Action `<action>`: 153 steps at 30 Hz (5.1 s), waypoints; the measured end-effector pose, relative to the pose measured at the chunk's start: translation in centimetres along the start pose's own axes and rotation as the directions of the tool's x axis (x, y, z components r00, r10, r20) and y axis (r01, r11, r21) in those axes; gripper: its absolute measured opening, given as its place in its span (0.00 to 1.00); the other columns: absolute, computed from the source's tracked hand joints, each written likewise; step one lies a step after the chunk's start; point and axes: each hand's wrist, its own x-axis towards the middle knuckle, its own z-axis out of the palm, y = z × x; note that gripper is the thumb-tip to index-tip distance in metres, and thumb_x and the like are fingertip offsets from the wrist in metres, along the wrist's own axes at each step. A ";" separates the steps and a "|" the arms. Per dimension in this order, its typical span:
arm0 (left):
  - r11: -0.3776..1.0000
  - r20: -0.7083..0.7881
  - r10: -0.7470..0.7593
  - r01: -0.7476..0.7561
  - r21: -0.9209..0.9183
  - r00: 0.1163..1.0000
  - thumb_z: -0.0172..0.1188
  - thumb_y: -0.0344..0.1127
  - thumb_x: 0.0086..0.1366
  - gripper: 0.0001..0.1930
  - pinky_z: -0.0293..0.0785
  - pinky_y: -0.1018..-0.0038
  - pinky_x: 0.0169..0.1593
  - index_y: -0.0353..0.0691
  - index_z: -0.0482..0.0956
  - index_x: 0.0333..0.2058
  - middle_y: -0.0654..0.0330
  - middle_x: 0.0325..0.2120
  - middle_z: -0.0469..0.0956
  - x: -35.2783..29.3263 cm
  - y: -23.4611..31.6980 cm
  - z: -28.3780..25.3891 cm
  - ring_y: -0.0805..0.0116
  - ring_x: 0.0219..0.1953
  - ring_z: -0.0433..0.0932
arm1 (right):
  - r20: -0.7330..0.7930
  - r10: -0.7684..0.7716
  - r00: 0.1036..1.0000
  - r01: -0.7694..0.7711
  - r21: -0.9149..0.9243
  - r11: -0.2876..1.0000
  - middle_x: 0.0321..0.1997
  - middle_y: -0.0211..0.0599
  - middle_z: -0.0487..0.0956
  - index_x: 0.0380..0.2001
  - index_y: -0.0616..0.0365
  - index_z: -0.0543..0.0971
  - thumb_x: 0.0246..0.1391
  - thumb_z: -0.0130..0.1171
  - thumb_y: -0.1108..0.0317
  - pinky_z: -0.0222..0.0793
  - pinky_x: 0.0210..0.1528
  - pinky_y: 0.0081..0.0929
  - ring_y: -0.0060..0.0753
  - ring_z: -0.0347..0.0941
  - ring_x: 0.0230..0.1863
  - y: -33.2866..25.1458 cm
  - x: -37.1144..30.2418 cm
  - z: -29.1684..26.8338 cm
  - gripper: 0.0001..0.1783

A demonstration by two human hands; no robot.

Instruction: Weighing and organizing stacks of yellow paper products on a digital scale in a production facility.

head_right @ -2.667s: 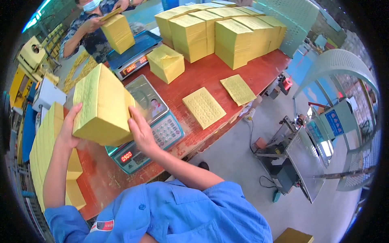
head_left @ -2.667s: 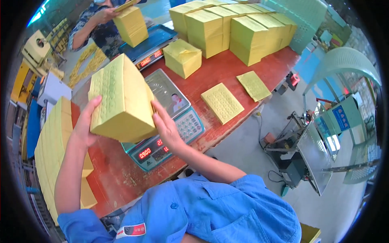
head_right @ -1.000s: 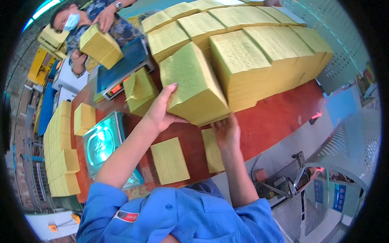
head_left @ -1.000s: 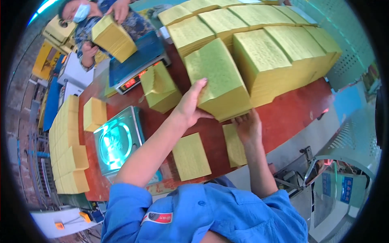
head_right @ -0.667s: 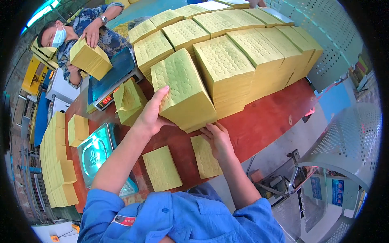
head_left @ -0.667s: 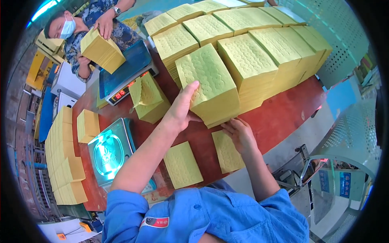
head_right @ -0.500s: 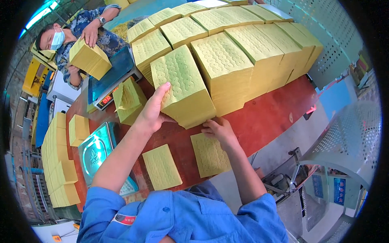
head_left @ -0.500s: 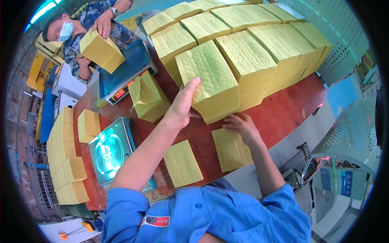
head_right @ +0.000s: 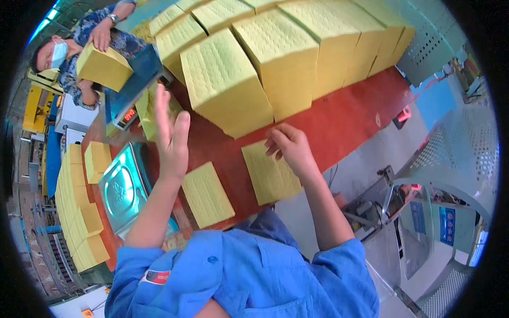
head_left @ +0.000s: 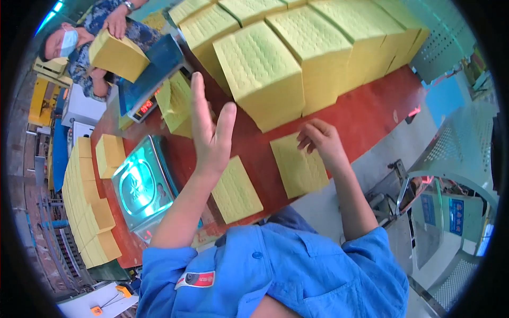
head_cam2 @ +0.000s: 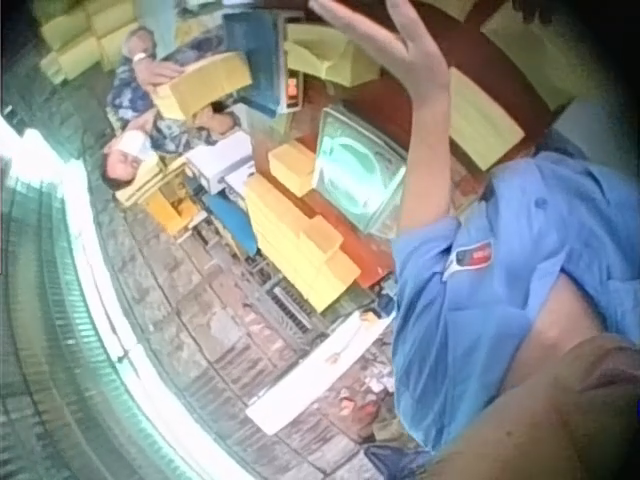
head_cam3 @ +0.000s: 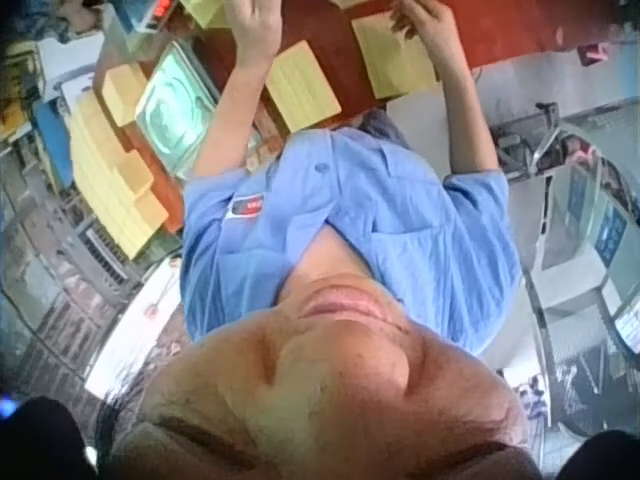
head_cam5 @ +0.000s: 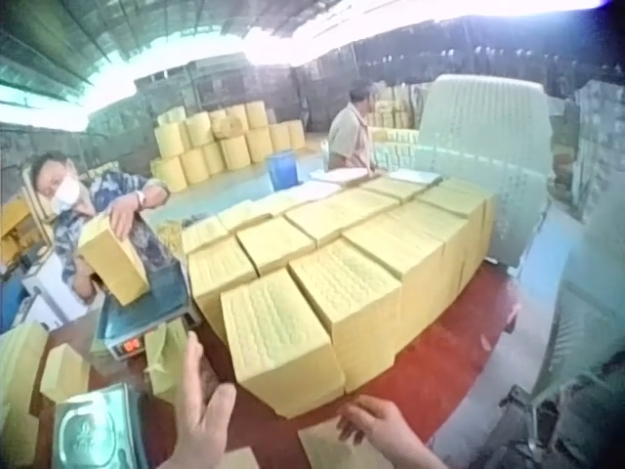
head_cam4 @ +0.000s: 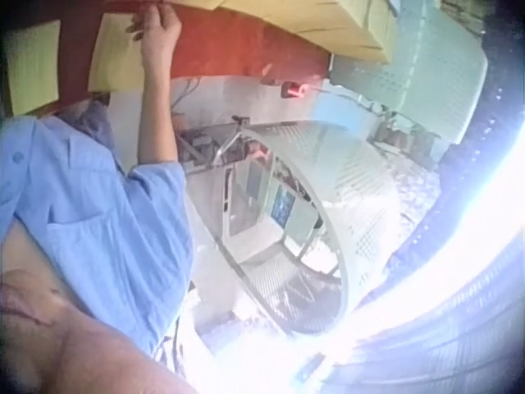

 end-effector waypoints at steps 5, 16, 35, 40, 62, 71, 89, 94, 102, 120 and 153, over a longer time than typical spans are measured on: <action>0.952 0.288 -0.031 -0.060 0.300 0.957 0.59 0.31 0.61 0.29 0.56 0.60 0.68 0.35 0.66 0.62 0.48 0.66 0.60 -8.4 -2.8 -5.6 0.51 0.68 0.60 | -0.244 -0.221 0.944 0.179 -0.182 0.967 0.41 0.38 0.81 0.45 0.62 0.78 0.59 0.56 0.74 0.73 0.45 0.25 0.31 0.79 0.43 3.5 -4.2 -1.0 0.11; 0.824 0.647 -0.127 -0.283 0.491 0.752 0.68 0.47 0.53 0.33 0.47 0.38 0.67 0.57 0.73 0.60 0.54 0.67 0.59 -21.0 -4.8 -7.1 0.46 0.69 0.54 | 0.046 -0.587 0.809 0.288 -0.901 0.326 0.61 0.42 0.72 0.51 0.60 0.75 0.47 0.59 0.75 0.50 0.70 0.52 0.50 0.61 0.68 7.7 -8.1 4.4 0.23; 0.956 0.340 -0.225 0.274 -0.103 0.913 0.62 0.37 0.63 0.20 0.76 0.64 0.51 0.36 0.76 0.52 0.50 0.46 0.80 -28.2 -2.0 -24.0 0.55 0.49 0.80 | 0.319 -0.723 0.613 0.620 -0.761 0.191 0.65 0.49 0.68 0.58 0.60 0.71 0.53 0.62 0.72 0.62 0.65 0.43 0.53 0.63 0.66 0.2 -5.8 23.0 0.27; 0.806 0.205 -0.513 0.550 -0.220 0.834 0.59 0.32 0.63 0.17 0.76 0.68 0.51 0.33 0.76 0.50 0.51 0.44 0.80 -33.4 -2.5 -30.6 0.61 0.47 0.81 | 0.316 -0.785 0.533 0.536 -0.844 0.025 0.63 0.45 0.72 0.54 0.60 0.74 0.53 0.64 0.60 0.64 0.62 0.41 0.50 0.67 0.63 -4.4 4.2 27.8 0.27; 0.732 -0.075 -0.657 0.611 -0.302 0.750 0.56 0.27 0.65 0.14 0.76 0.70 0.51 0.31 0.77 0.49 0.51 0.44 0.80 -30.2 -3.3 -29.7 0.64 0.46 0.81 | 0.615 -0.711 0.340 0.816 -0.569 -0.102 0.55 0.48 0.77 0.51 0.61 0.77 0.53 0.62 0.72 0.70 0.57 0.40 0.50 0.74 0.55 -3.7 9.0 30.7 0.21; 0.752 0.197 -0.485 0.521 -0.404 0.852 0.50 0.32 0.71 0.17 0.72 0.67 0.58 0.31 0.70 0.56 0.51 0.51 0.76 -13.5 -1.9 -28.0 0.64 0.51 0.78 | 0.365 -0.846 0.388 0.828 -0.541 0.146 0.52 0.47 0.78 0.49 0.62 0.78 0.51 0.60 0.79 0.71 0.56 0.39 0.49 0.75 0.54 -2.3 8.0 26.0 0.19; 0.570 -0.165 -0.647 0.328 -0.753 0.745 0.56 0.26 0.66 0.16 0.71 0.69 0.55 0.31 0.74 0.52 0.55 0.47 0.78 4.1 -19.1 -15.9 0.64 0.50 0.76 | 0.347 -0.776 0.527 0.710 -0.681 0.178 0.61 0.42 0.72 0.51 0.56 0.76 0.52 0.58 0.72 0.58 0.65 0.53 0.51 0.61 0.67 -0.3 8.1 23.6 0.20; 0.844 -0.193 -0.416 0.298 -0.446 0.889 0.54 0.25 0.66 0.12 0.69 0.79 0.50 0.33 0.79 0.47 0.62 0.42 0.80 4.0 -17.9 -15.1 0.76 0.43 0.76 | 0.331 -0.777 0.536 0.720 -0.659 0.216 0.61 0.44 0.72 0.50 0.58 0.76 0.51 0.59 0.73 0.58 0.65 0.53 0.52 0.62 0.67 -0.2 8.2 23.3 0.20; 0.907 -0.174 -0.391 0.346 -0.240 0.904 0.54 0.25 0.65 0.11 0.68 0.81 0.45 0.35 0.82 0.44 0.64 0.40 0.81 3.9 -20.1 -15.0 0.81 0.39 0.74 | 0.351 -0.767 0.537 0.740 -0.633 0.229 0.60 0.45 0.72 0.50 0.58 0.76 0.51 0.59 0.73 0.58 0.65 0.53 0.54 0.62 0.67 -0.7 8.0 23.4 0.20; 0.966 -0.060 -0.247 0.241 -0.093 0.967 0.51 0.24 0.65 0.14 0.61 0.70 0.66 0.35 0.80 0.47 0.54 0.56 0.76 6.6 -22.8 -16.7 0.65 0.62 0.70 | 0.441 -0.764 0.471 0.761 -0.641 0.099 0.61 0.44 0.72 0.48 0.55 0.77 0.46 0.61 0.74 0.55 0.66 0.57 0.52 0.63 0.66 -0.8 7.2 24.9 0.21; 0.636 0.381 -0.031 -0.276 0.721 0.924 0.58 0.39 0.61 0.28 0.64 0.50 0.61 0.35 0.69 0.59 0.45 0.60 0.67 4.4 -17.6 -14.6 0.48 0.63 0.65 | 0.369 -0.829 0.420 0.798 -0.585 0.144 0.51 0.41 0.79 0.43 0.59 0.80 0.47 0.63 0.77 0.61 0.64 0.49 0.50 0.71 0.59 -2.6 6.5 26.2 0.16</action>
